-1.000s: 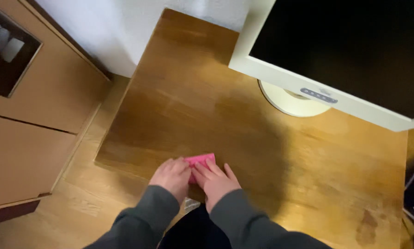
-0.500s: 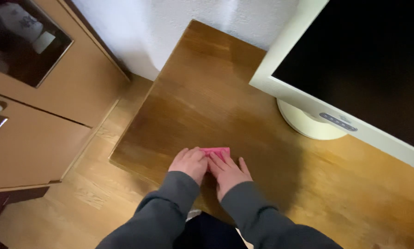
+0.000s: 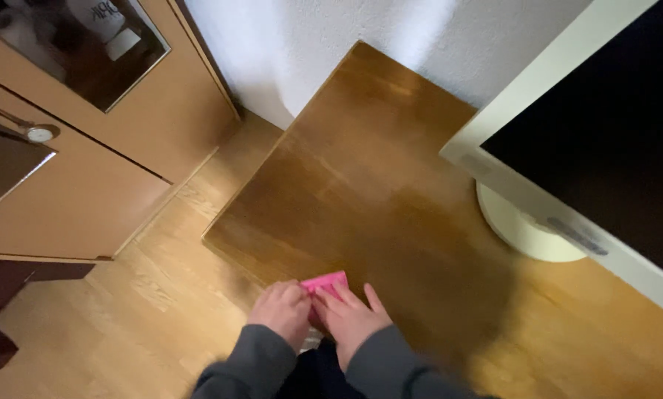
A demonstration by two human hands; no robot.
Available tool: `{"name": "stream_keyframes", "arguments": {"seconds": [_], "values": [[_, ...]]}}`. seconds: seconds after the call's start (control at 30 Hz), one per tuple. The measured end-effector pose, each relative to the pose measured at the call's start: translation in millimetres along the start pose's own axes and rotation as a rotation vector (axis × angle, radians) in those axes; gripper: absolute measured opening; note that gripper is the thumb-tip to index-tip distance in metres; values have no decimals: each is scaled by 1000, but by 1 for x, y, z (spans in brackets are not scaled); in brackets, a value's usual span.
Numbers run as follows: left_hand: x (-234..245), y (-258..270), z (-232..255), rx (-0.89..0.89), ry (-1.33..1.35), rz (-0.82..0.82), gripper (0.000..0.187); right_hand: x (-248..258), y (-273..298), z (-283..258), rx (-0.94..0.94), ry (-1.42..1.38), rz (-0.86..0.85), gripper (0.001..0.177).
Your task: The person prepares a cleaning solution by pouring liquid into a bucket, then scrubs a wooden desk with a pink sponge. They rinse the sponge and continue scrubbing the desk surface. Finally, they wipe the desk dry with a grey cloth.
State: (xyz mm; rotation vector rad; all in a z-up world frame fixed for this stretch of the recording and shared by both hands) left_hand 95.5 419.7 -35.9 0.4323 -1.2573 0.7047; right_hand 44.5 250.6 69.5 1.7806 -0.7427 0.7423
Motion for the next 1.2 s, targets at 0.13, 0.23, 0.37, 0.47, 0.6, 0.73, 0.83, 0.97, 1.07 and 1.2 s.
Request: {"name": "stream_keyframes", "arguments": {"seconds": [0.13, 0.23, 0.37, 0.47, 0.6, 0.73, 0.83, 0.97, 1.07, 1.2], "values": [[16, -19, 35, -132, 28, 80, 19, 18, 28, 13, -69, -18, -146, 88], [9, -37, 46, -129, -18, 165, 17, 19, 28, 32, -126, 58, -211, 99], [5, -70, 32, -105, -54, 89, 22, 11, 4, 55, -154, 171, 22, 90], [11, -88, 7, -68, -46, 48, 21, 40, -16, 49, -191, 128, -23, 89], [21, -104, -37, -74, -11, 113, 20, 62, -51, 36, -216, 3, 51, 92], [40, -109, -81, -73, 1, 68, 21, 80, -88, 14, -253, -73, 20, 92], [53, -108, -123, -117, -49, 81, 20, 84, -122, -7, -253, -7, 48, 97], [59, -101, -167, -184, -22, 39, 21, 95, -147, -35, -222, -49, 37, 86], [63, -93, -180, -228, -25, 67, 18, 92, -160, -50, -210, -28, 45, 88], [67, -86, -188, -306, -23, -13, 19, 59, -173, -52, -135, 18, 179, 85]]}}
Point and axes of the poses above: each hand's wrist, its own y-axis away from the middle knuckle, its own x-axis out of the back of the hand, z = x × y, the point moved 1 cm from there along -y, towards the middle knuckle, and after that the axes turned 1 degree about z, right-handed, at the moved point
